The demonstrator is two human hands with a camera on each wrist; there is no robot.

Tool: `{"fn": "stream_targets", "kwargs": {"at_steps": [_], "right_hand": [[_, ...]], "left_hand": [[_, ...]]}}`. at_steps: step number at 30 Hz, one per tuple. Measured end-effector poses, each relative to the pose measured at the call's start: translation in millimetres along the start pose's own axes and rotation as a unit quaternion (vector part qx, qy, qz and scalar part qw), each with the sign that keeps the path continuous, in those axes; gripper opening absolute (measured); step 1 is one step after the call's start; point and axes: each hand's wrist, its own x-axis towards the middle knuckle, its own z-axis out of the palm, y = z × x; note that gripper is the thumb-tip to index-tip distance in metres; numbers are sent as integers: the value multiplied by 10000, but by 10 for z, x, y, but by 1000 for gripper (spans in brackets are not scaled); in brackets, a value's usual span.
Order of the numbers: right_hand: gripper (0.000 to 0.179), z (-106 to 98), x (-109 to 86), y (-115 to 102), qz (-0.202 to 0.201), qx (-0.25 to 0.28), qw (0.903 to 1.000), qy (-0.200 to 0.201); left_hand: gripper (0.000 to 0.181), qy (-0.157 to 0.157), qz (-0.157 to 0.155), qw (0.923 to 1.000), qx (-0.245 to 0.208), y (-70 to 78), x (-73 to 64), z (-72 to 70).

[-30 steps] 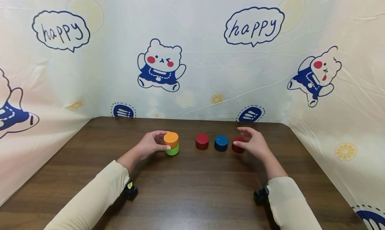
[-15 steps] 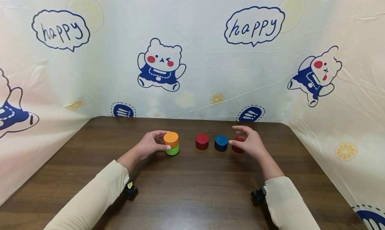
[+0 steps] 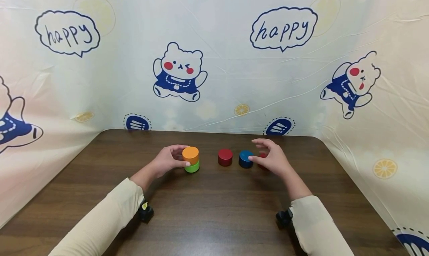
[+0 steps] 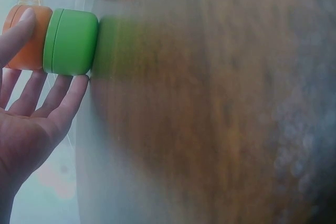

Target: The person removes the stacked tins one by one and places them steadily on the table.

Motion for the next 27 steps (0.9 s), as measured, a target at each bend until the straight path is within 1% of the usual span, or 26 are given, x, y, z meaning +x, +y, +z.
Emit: {"fn": "stream_targets", "kwargs": {"at_steps": [7, 15, 27], "right_hand": [[59, 79, 47, -18, -159, 14, 9999, -45], [60, 188, 94, -80, -285, 228, 9992, -189], [58, 304, 126, -161, -616, 353, 9971, -286]], "left_hand": [[60, 34, -2, 10000, -14, 6, -3, -4], [60, 17, -25, 10000, -29, 8, -8, -8], [60, -59, 113, 9999, -18, -8, -1, -2]]}}
